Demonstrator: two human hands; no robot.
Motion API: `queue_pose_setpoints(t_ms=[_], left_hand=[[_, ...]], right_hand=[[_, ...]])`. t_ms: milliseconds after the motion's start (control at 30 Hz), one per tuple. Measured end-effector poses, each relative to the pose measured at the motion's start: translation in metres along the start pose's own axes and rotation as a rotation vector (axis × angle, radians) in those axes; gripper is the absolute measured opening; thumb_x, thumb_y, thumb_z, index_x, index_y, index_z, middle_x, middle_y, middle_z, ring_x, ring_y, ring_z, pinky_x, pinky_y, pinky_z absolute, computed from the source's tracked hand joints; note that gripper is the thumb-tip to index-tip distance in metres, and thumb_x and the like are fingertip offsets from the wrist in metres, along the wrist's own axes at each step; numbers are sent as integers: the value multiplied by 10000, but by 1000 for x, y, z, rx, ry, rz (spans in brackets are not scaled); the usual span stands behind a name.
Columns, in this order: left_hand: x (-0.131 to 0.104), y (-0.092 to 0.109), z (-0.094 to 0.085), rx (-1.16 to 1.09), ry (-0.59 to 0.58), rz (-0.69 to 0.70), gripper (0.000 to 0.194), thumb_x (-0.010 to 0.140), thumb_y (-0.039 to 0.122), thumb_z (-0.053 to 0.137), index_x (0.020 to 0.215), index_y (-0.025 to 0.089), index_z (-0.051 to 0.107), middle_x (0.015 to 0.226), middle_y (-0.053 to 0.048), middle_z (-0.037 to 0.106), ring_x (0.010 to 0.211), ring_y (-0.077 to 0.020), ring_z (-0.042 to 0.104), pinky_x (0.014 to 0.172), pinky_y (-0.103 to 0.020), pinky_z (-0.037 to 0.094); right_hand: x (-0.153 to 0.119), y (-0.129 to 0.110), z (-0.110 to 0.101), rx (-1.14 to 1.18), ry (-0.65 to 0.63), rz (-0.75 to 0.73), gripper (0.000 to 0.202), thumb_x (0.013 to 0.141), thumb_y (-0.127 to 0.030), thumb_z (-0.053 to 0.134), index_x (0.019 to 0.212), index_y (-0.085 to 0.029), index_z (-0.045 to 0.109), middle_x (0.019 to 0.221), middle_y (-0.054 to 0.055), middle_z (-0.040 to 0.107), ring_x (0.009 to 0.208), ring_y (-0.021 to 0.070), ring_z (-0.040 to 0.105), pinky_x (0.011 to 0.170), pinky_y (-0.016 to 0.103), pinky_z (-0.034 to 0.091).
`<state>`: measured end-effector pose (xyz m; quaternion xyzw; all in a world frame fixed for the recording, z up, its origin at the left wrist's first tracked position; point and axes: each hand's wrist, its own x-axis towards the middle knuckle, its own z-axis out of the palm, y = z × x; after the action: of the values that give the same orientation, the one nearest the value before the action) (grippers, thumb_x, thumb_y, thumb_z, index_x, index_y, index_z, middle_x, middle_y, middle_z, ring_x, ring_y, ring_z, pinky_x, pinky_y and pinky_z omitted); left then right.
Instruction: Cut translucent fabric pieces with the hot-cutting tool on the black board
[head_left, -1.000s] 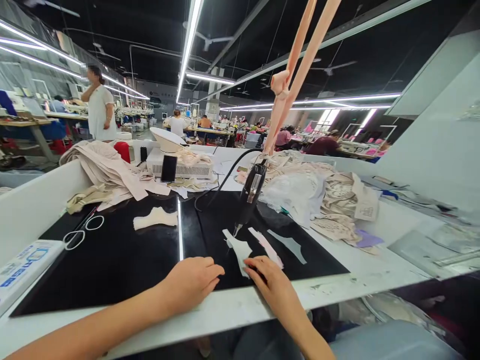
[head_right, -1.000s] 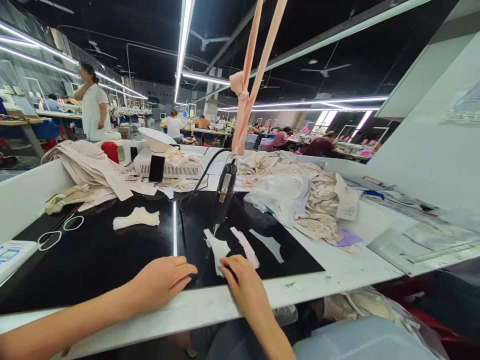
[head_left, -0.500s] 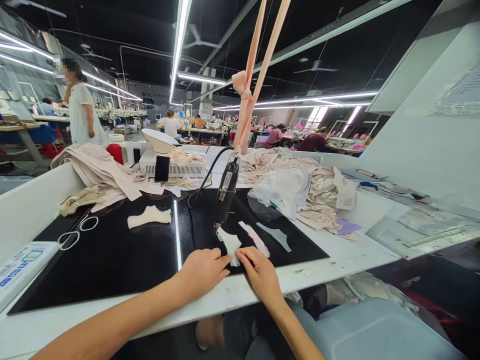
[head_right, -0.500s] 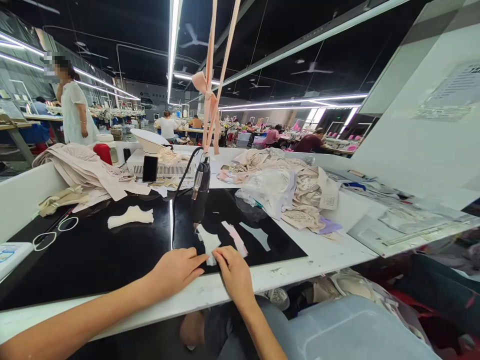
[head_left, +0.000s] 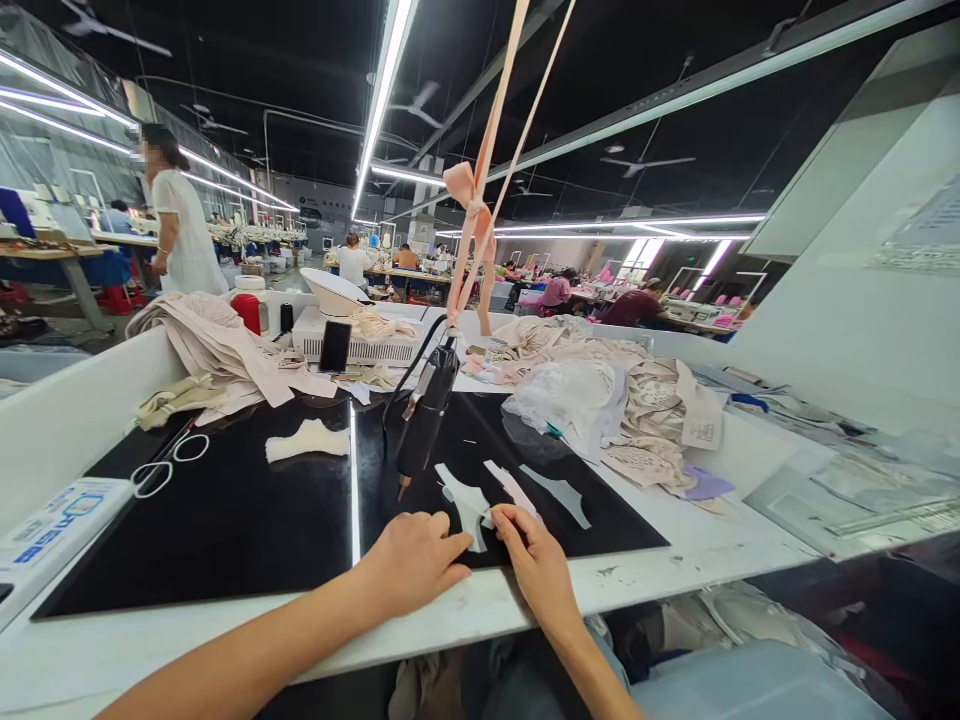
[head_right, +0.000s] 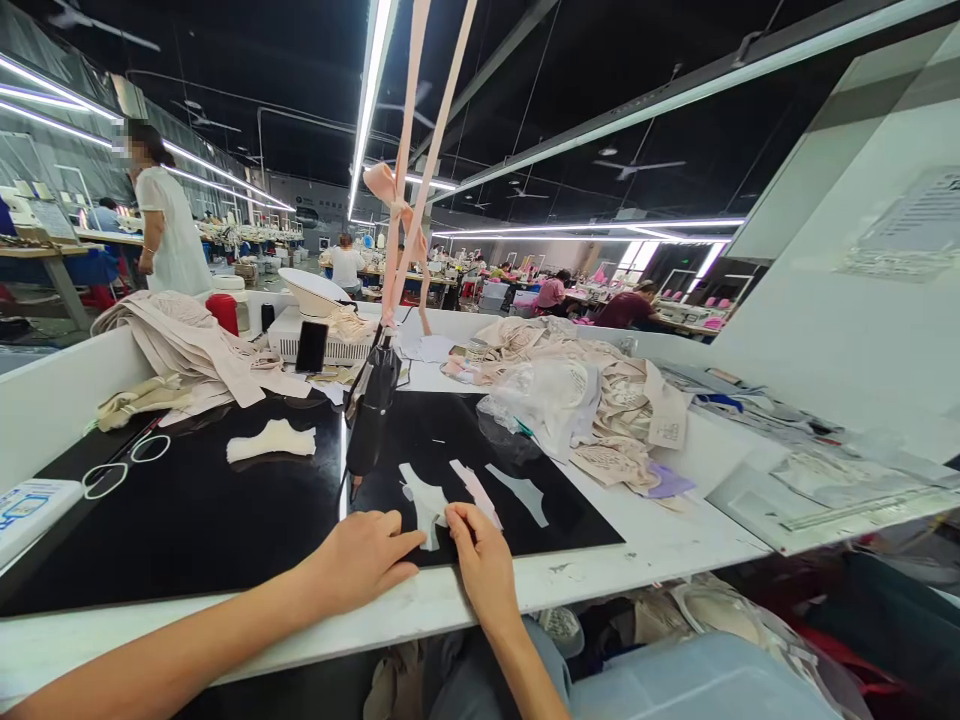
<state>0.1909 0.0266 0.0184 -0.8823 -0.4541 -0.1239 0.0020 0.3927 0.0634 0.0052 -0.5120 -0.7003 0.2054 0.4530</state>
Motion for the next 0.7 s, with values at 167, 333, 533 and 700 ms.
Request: queue_pose_setpoints(t_ms=[167, 333, 533, 700], left_hand=[[-1, 0, 0, -21, 1, 3, 285, 1024, 441, 520, 1194, 245, 638, 957, -55, 651, 869, -249, 688, 753, -333, 551], [0, -1, 2, -73, -8, 4, 281, 1024, 420, 516, 1185, 229, 645, 970, -69, 658, 865, -257, 684, 775, -356, 553], [-1, -1, 2, -244, -14, -38, 287, 998, 385, 549, 1192, 216, 677, 967, -87, 659, 897, -283, 665, 824, -391, 539], [-4, -12, -1, -554, -1, -79, 341, 1004, 325, 495, 1280, 237, 674, 1025, -90, 683, 974, -262, 649, 938, -396, 486]], right_hand=[[21, -13, -5, 157, 1, 84, 491, 840, -689, 589, 874, -214, 712, 607, 20, 706, 445, 185, 591, 481, 317, 504], [59, -24, -8, 340, 99, 95, 505, 810, -716, 629, 880, -217, 656, 1026, 117, 778, 754, 246, 760, 607, 338, 609], [74, -37, -15, 442, 143, 25, 447, 832, -666, 666, 910, -226, 648, 1042, 89, 759, 999, 251, 742, 834, 359, 621], [43, -48, -26, 437, 86, -33, 368, 884, -593, 667, 911, -226, 694, 927, 61, 748, 818, 197, 709, 806, 316, 601]])
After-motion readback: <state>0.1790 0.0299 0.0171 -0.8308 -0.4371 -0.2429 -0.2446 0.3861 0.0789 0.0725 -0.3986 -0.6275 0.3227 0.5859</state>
